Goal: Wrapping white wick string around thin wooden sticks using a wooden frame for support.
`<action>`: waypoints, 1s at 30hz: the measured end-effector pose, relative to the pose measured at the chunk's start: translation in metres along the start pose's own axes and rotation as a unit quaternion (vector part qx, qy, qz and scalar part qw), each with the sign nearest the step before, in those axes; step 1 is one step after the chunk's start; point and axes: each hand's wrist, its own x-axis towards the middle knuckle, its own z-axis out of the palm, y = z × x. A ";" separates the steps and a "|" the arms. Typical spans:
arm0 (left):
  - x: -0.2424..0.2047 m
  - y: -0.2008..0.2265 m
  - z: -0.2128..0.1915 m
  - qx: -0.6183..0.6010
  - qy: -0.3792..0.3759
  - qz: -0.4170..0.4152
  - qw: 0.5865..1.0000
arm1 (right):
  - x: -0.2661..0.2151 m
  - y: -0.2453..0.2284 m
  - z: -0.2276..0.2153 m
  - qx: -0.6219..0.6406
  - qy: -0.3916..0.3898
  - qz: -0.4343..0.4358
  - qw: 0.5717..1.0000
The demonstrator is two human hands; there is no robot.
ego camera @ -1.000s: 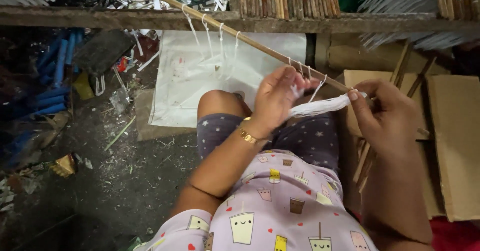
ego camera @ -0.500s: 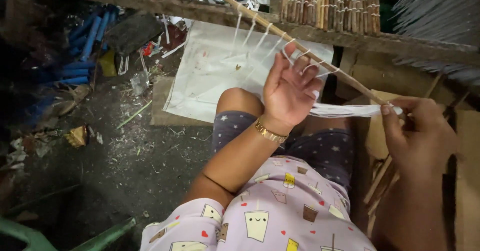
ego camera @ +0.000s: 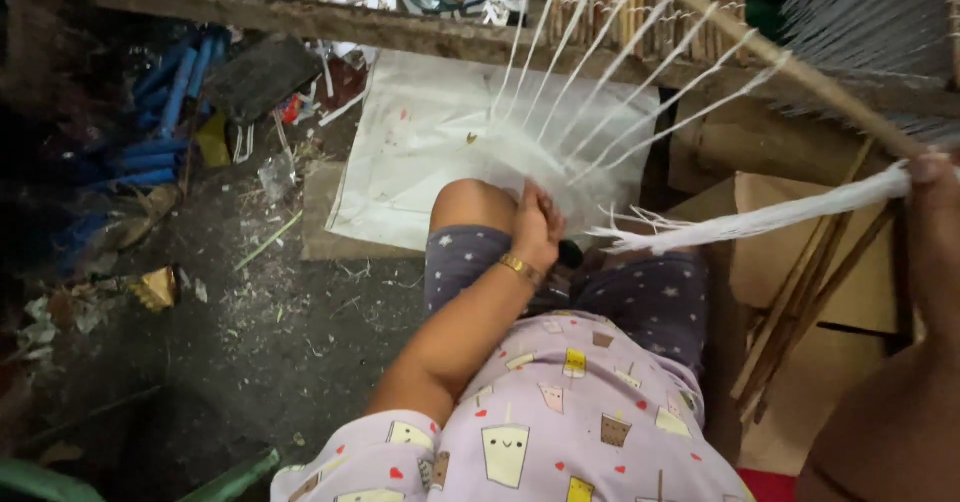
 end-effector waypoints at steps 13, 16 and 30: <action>-0.135 0.024 0.129 0.235 -0.431 0.157 0.857 | 0.010 -0.157 -0.021 -0.007 -0.066 0.013 0.998; -0.141 0.039 0.129 0.211 -0.449 0.189 0.847 | 0.008 -0.159 -0.022 0.061 -0.081 0.059 0.993; -0.167 0.064 0.137 0.375 -0.390 0.327 0.775 | -0.004 -0.146 0.009 0.009 0.007 0.110 0.994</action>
